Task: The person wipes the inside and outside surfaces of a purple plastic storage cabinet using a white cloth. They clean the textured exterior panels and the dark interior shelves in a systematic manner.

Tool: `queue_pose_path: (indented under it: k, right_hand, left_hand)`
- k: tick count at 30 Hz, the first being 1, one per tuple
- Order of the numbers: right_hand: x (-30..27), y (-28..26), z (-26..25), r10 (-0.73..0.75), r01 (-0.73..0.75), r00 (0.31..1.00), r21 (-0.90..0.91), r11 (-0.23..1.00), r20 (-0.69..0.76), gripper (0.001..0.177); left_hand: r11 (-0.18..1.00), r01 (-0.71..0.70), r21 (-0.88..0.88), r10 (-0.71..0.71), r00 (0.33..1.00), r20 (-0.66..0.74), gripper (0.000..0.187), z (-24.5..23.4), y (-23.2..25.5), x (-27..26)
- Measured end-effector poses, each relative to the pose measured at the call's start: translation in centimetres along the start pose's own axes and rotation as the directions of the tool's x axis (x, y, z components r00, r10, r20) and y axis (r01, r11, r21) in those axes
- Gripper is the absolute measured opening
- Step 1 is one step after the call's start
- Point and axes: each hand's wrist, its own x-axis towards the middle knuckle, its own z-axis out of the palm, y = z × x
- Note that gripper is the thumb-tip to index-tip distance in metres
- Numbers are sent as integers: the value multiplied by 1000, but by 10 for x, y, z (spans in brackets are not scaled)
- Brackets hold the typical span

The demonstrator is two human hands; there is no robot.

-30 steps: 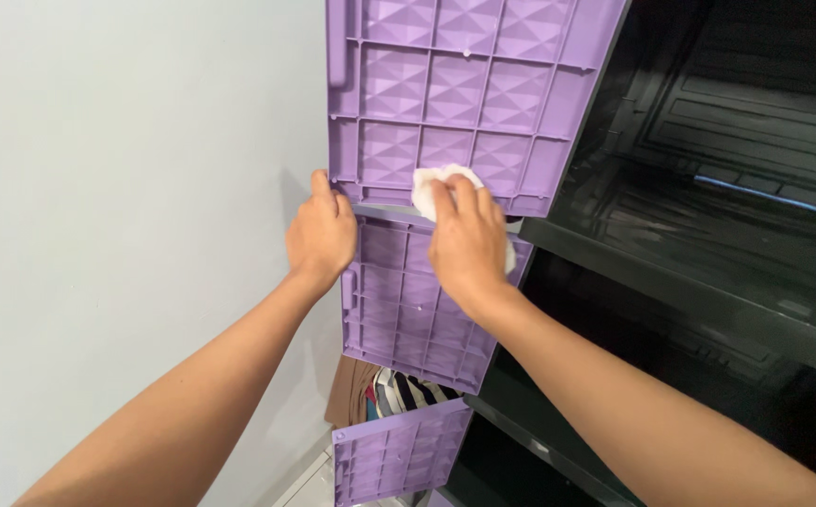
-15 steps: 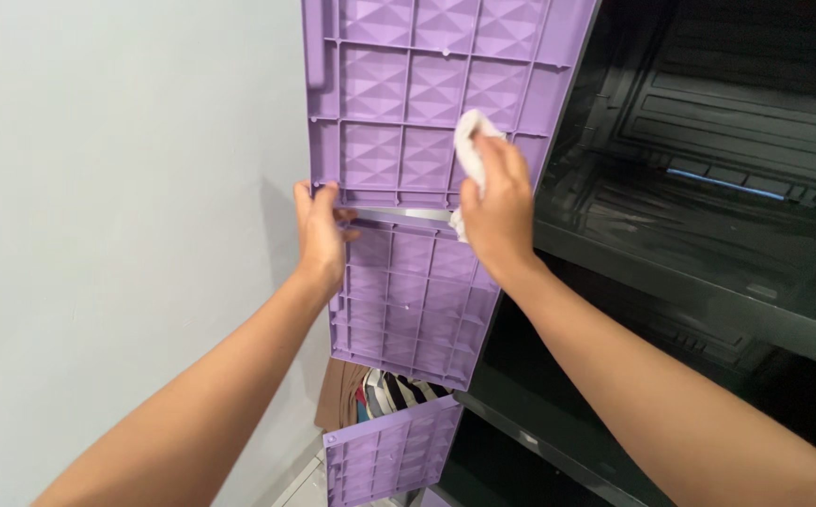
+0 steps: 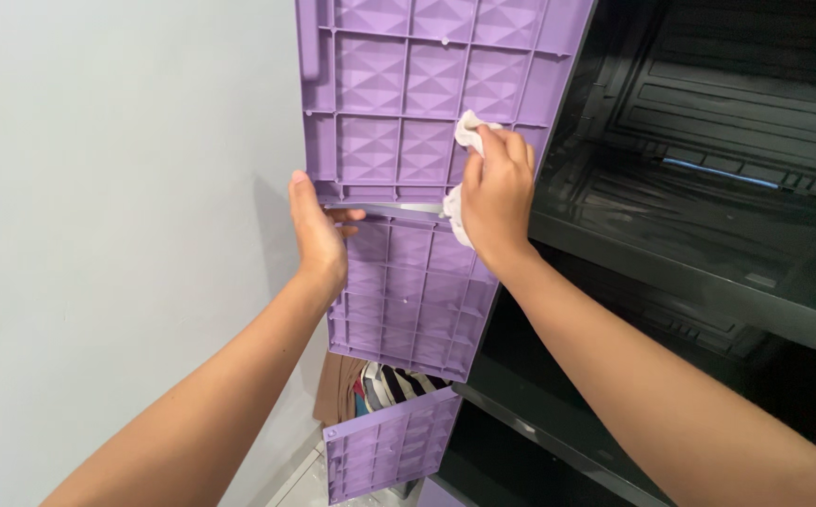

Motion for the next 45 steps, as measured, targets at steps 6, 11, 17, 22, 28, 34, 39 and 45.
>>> queue_pose_path:
  k: [6,11,17,22,28,34,39,45]
  right_hand:
    - [-22,3,-29,-230,246,927,-20,969,295,31]
    - [1,30,-52,88,-83,993,-61,995,77,26]
    - [3,31,-43,-5,24,997,-250,968,76,35]
    - [-19,22,-51,75,47,944,-356,933,321,48]
    - [-9,23,-46,263,-141,926,-398,907,272,50]
    - [-2,38,-20,311,-323,931,31,946,191,56]
    - [-3,51,-40,138,-152,966,48,987,216,55]
    - [-5,28,-67,273,-92,864,-400,912,424,44]
  left_hand:
    - [997,-32,67,34,999,-25,50,2,-2,-2]
    - [995,-63,72,66,997,-40,49,4,-1,-2]
    - [997,-60,58,62,997,-43,47,5,0,-6]
    - [995,-73,74,76,997,-32,48,5,-4,-5]
    - [995,-59,78,62,997,-46,49,2,-3,-3]
    - [990,-76,115,79,997,-23,54,-2,-4,-6]
    - [991,-75,108,80,996,-42,53,1,-8,-5]
    - [988,-88,129,95,994,-46,53,1,-8,-4]
